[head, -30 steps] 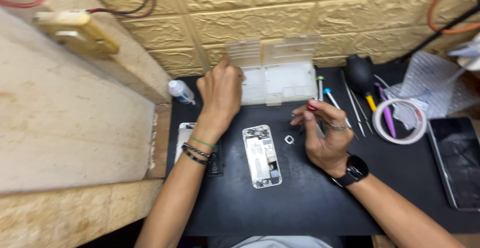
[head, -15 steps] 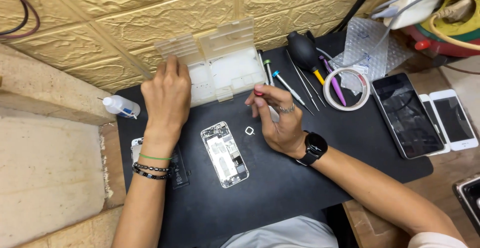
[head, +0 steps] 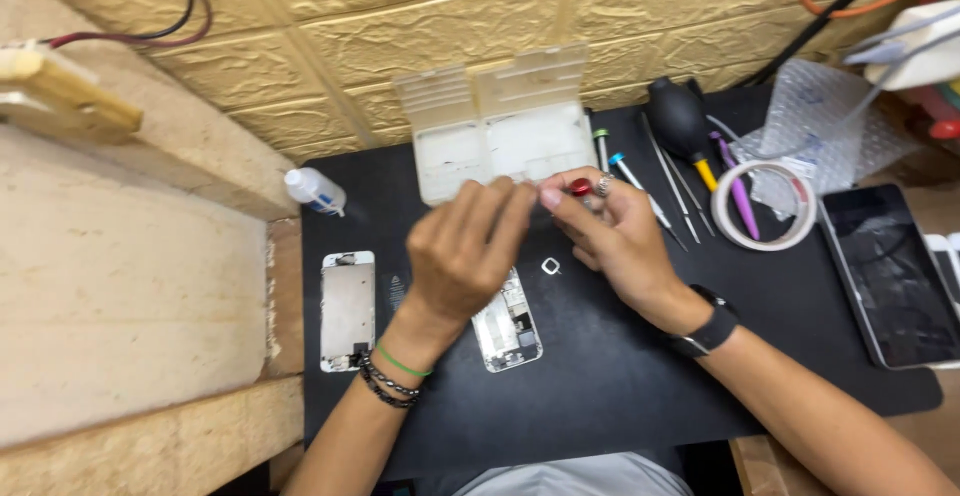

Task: A person is repairing a smartphone by using a precision screwdriver to manipulate internal components and screws on a workbench.

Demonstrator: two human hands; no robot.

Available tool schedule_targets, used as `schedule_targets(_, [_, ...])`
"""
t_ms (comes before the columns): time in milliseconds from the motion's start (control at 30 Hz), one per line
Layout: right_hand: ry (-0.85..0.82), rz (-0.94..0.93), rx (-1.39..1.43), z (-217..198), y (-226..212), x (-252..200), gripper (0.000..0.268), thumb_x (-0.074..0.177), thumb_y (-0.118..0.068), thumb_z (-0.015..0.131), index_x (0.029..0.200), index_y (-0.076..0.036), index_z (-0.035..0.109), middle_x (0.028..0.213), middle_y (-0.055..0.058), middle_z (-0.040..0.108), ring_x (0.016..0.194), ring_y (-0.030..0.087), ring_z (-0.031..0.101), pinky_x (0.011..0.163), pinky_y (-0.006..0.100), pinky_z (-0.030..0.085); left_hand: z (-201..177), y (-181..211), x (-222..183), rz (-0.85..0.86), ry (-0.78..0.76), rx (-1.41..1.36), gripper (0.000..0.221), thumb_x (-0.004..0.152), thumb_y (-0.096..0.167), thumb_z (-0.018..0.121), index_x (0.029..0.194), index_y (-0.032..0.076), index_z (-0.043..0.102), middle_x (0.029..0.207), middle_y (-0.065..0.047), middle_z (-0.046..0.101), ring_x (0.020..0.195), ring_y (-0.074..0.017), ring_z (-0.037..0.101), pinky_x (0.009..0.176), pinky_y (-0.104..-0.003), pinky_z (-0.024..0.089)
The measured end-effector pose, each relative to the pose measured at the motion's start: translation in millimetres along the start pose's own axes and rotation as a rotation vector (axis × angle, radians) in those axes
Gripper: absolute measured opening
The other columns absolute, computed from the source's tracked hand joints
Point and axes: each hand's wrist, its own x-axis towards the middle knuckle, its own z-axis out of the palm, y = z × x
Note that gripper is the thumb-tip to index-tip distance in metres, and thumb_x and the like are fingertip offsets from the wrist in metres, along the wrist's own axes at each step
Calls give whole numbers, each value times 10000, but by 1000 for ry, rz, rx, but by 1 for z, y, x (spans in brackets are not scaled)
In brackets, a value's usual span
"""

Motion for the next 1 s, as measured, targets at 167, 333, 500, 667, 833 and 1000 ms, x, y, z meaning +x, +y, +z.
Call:
schedule_targets(167, [-1,57,79,-1,-1,0,210,943,-153,749,1016,44,731,630,41,532,400,-36,287,298,142,216,-7,2,-2,83,92,-9,175,1021,67,610,986,85,781,842,-60,649,661,-188,618,496,-246,467])
schedule_targets(333, [-1,147,65,-4,-13,-1,200,905,-100,781,1032,53,759,637,27,626,404,-54,276,319,117,212,-13,1,0,109,113,-44,226,1025,19,561,958,54,774,823,-84,639,683,-219,625,485,-258,463])
schedule_targets(500, [-49,187,6,-5,-19,1,192,892,-65,779,1066,16,770,621,-58,591,427,-66,285,342,98,220,-17,-1,2,57,82,-149,214,1025,16,572,933,43,764,814,-67,639,704,-208,630,477,-243,462])
schedule_targets(667, [-82,229,-84,-9,-19,8,221,881,-53,757,1091,15,757,648,-16,532,418,-21,243,358,164,170,-18,-9,-5,-108,-12,-413,48,1010,26,672,1017,39,718,970,-94,667,814,-245,671,578,-293,517])
schedule_targets(833, [-88,233,-177,-4,-21,9,207,907,-97,734,1097,-16,750,496,-59,403,376,22,253,349,207,149,-12,-9,-16,-228,-83,-601,111,995,30,755,1083,54,692,1028,-75,697,909,-252,706,670,-345,582])
schedule_targets(1000, [-12,134,-382,4,-26,4,207,912,-68,764,1115,-40,740,962,82,759,790,62,645,728,141,457,-9,-3,-21,-554,-133,-916,61,968,64,727,1023,40,720,999,-92,723,888,-207,710,711,-296,596])
